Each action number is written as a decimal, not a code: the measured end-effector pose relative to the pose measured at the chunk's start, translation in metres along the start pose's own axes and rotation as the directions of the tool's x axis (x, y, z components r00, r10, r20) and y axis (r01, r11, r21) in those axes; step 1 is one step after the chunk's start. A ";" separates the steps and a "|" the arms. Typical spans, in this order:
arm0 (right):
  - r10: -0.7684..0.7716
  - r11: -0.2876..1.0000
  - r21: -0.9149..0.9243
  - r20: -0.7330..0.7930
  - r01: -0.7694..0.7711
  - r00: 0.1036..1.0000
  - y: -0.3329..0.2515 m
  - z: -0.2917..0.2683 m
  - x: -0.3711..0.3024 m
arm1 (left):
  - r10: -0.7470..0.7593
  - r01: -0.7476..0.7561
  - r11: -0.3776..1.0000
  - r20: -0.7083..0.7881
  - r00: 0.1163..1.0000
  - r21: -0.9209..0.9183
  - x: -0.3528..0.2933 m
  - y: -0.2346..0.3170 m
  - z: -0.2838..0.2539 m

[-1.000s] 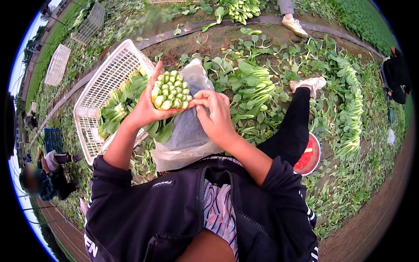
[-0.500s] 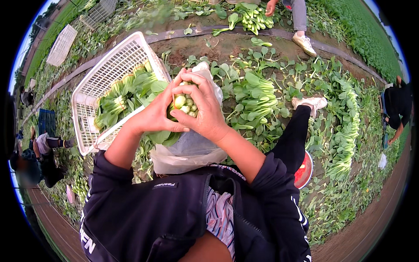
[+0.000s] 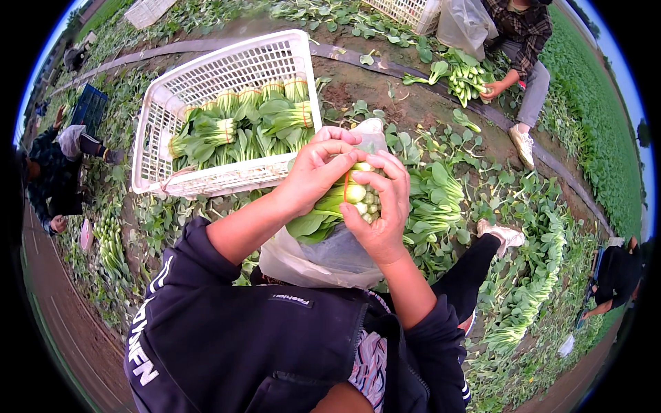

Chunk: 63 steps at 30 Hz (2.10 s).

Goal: The person harvests bok choy by hand, gathers the heads into a bundle, and secures them with a rubber band. The person then places the tied bundle into a white plastic crate. The person repeats this process multiple times.

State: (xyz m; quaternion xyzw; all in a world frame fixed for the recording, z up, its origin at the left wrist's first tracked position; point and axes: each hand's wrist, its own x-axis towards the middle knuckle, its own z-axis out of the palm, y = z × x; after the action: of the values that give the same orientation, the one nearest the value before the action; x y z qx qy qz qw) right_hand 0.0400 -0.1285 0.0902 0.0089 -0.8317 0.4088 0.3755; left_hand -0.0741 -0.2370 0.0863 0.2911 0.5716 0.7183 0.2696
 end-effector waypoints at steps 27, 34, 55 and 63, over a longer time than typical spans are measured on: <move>-0.296 0.924 -0.194 0.188 0.331 0.937 -0.025 0.025 0.076 | 0.359 -0.388 0.920 0.271 0.893 0.059 -0.020 0.064 -0.084; -0.484 0.689 -0.345 0.436 0.638 0.758 -0.042 0.029 0.087 | -0.457 0.505 0.766 0.215 0.863 -0.397 -0.055 0.053 -0.113; 0.847 0.371 -0.541 -0.136 -0.754 0.514 0.126 -0.151 -0.172 | -0.327 0.079 -0.438 -0.241 0.914 0.895 0.067 -0.168 -0.320; 0.857 0.309 -0.631 -0.139 -0.711 0.496 0.154 -0.161 -0.204 | -0.377 -0.028 -0.724 -0.361 0.853 0.689 0.069 -0.196 -0.328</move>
State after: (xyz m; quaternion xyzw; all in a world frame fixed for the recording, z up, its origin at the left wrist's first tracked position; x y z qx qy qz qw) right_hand 0.2366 0.0249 -0.0811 -0.4762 -0.8460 0.2395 0.0107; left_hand -0.3486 -0.3655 -0.1563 0.2847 0.8865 -0.3567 0.0764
